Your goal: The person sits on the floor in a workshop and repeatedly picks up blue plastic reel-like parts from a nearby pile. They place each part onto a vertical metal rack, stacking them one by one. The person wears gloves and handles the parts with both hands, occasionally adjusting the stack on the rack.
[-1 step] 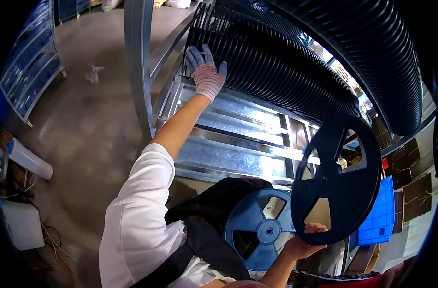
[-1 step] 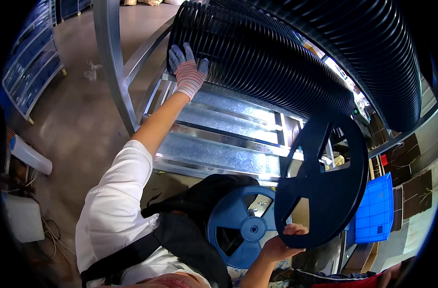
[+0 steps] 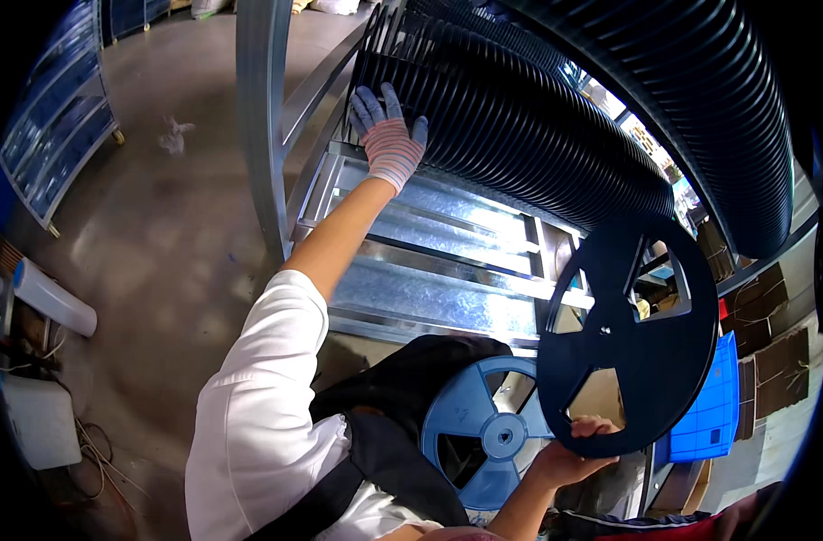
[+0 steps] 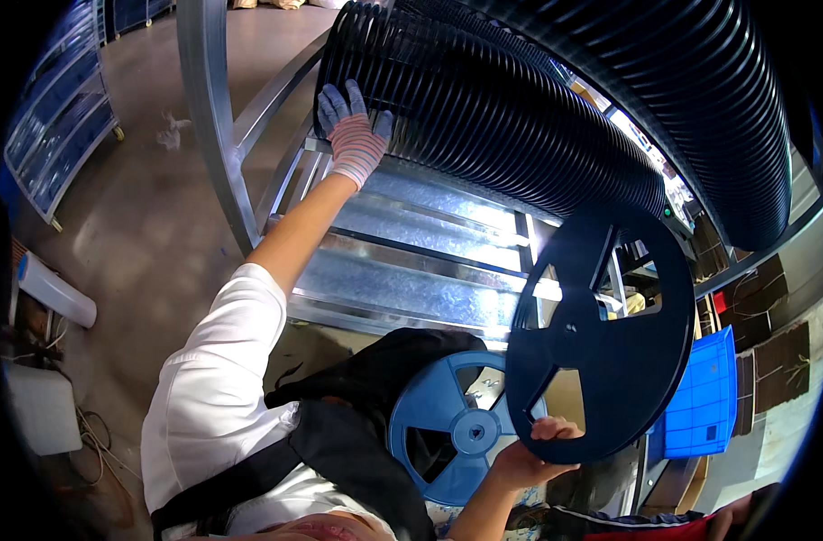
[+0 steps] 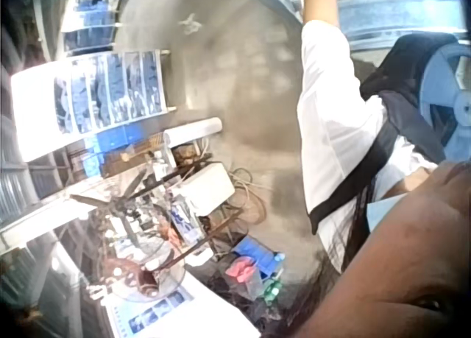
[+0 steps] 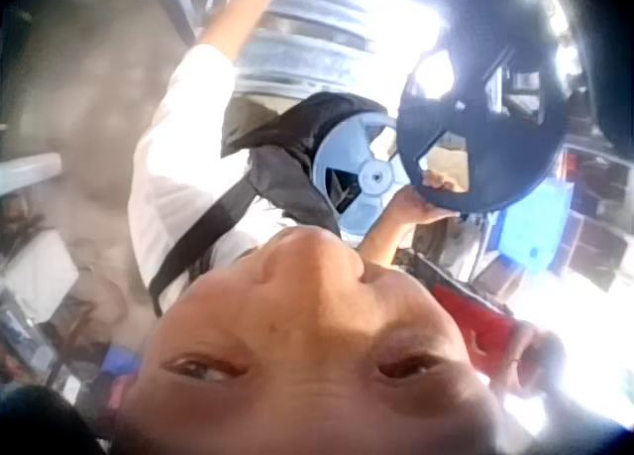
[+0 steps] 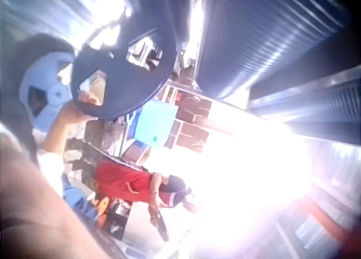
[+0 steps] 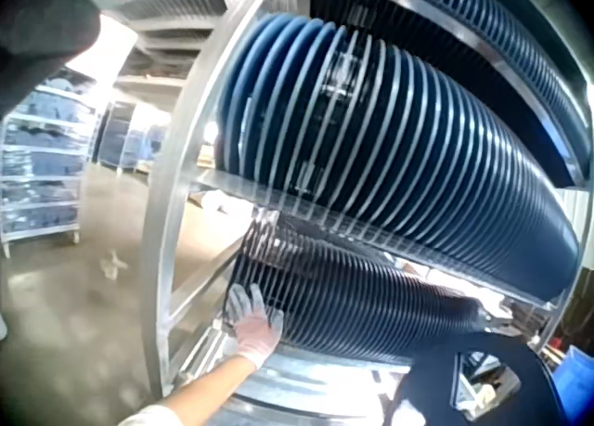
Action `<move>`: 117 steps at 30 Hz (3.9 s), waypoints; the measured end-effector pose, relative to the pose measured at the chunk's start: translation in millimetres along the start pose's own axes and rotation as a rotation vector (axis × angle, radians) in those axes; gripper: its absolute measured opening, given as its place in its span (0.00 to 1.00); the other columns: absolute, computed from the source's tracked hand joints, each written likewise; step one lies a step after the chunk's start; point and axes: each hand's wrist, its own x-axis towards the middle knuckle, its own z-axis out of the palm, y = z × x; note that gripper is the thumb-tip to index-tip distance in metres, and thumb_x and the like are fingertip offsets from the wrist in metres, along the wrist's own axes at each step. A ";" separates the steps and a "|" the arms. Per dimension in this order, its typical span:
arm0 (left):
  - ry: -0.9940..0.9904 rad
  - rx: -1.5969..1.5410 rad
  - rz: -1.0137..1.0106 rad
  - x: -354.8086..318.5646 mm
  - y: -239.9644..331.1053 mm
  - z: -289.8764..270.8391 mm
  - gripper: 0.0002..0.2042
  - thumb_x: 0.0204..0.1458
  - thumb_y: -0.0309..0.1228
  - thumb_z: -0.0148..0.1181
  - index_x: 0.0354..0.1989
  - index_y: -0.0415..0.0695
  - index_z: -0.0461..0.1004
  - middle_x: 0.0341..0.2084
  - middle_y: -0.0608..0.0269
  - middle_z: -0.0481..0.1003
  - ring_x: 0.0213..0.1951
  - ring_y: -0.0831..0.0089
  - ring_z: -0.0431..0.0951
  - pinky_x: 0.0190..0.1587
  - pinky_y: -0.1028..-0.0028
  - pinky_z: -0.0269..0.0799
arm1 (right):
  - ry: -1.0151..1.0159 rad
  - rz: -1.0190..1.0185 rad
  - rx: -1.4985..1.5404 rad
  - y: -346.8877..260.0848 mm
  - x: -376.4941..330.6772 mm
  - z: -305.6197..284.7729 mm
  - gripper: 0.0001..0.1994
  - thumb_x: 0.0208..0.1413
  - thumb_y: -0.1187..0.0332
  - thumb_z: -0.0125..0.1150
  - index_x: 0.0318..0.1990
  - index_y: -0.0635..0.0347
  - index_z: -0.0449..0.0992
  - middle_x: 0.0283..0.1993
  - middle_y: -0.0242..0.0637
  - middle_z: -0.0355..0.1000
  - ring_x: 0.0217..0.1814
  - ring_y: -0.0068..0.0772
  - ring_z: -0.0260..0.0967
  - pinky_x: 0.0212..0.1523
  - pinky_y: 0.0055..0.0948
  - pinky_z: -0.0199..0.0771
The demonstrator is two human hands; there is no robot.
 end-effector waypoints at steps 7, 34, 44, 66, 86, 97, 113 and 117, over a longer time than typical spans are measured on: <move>0.011 0.004 0.024 -4.2 1.2 7.9 0.44 0.47 0.52 0.51 0.67 0.40 0.40 0.64 0.30 0.39 0.66 0.37 0.38 0.65 0.46 0.33 | 0.029 0.465 0.563 31.3 23.3 19.2 0.12 0.65 0.57 0.41 0.34 0.54 0.63 0.23 0.27 0.60 0.20 0.18 0.55 0.24 0.21 0.56; 0.082 -1.585 -0.360 -2.6 -215.5 110.2 0.22 0.58 0.42 0.46 0.52 0.37 0.67 0.50 0.52 0.71 0.50 0.60 0.71 0.56 0.66 0.63 | -0.276 0.631 0.642 151.9 68.6 244.6 0.18 0.63 0.49 0.41 0.32 0.53 0.65 0.23 0.28 0.61 0.23 0.22 0.55 0.28 0.22 0.59; 0.064 -1.230 -0.655 -10.3 -123.3 26.3 0.20 0.52 0.46 0.58 0.47 0.44 0.75 0.41 0.57 0.76 0.46 0.65 0.74 0.52 0.70 0.66 | -0.370 0.486 0.551 144.0 41.1 268.4 0.21 0.64 0.47 0.36 0.37 0.56 0.65 0.28 0.33 0.61 0.30 0.27 0.55 0.37 0.29 0.59; 0.221 -0.823 -0.203 -38.1 -63.8 -110.1 0.23 0.57 0.47 0.50 0.52 0.41 0.72 0.44 0.51 0.75 0.46 0.65 0.75 0.50 0.71 0.67 | -0.824 0.290 -0.436 168.1 60.9 139.7 0.24 0.62 0.63 0.40 0.64 0.64 0.54 0.67 0.47 0.51 0.71 0.42 0.44 0.69 0.35 0.41; 0.122 0.255 0.214 55.7 -13.7 -55.0 0.26 0.53 0.40 0.49 0.58 0.38 0.61 0.60 0.44 0.58 0.63 0.48 0.55 0.63 0.60 0.53 | -0.074 0.610 -0.616 76.8 1.0 -114.3 0.23 0.64 0.51 0.40 0.55 0.58 0.67 0.56 0.37 0.66 0.61 0.31 0.59 0.54 0.32 0.62; -0.041 0.131 0.129 -4.6 -52.3 -21.6 0.42 0.50 0.50 0.51 0.66 0.36 0.41 0.66 0.36 0.38 0.66 0.40 0.40 0.66 0.53 0.40 | -0.034 0.545 -0.708 61.6 0.1 -131.8 0.19 0.64 0.55 0.44 0.49 0.60 0.72 0.54 0.36 0.68 0.57 0.30 0.63 0.52 0.27 0.62; -1.015 -0.500 1.073 -282.4 88.5 -118.5 0.33 0.54 0.53 0.44 0.65 0.48 0.54 0.67 0.47 0.42 0.68 0.45 0.38 0.66 0.48 0.33 | 0.395 0.807 -0.458 1.6 -106.1 -222.7 0.21 0.54 0.64 0.60 0.53 0.64 0.67 0.44 0.32 0.69 0.41 0.22 0.65 0.43 0.22 0.66; -1.264 -0.340 1.239 -341.4 97.5 -121.3 0.37 0.52 0.58 0.41 0.65 0.46 0.53 0.67 0.45 0.44 0.68 0.47 0.39 0.66 0.51 0.29 | 0.607 0.631 -0.350 22.5 -141.8 -220.7 0.17 0.56 0.67 0.58 0.52 0.63 0.68 0.39 0.29 0.72 0.36 0.18 0.64 0.41 0.19 0.64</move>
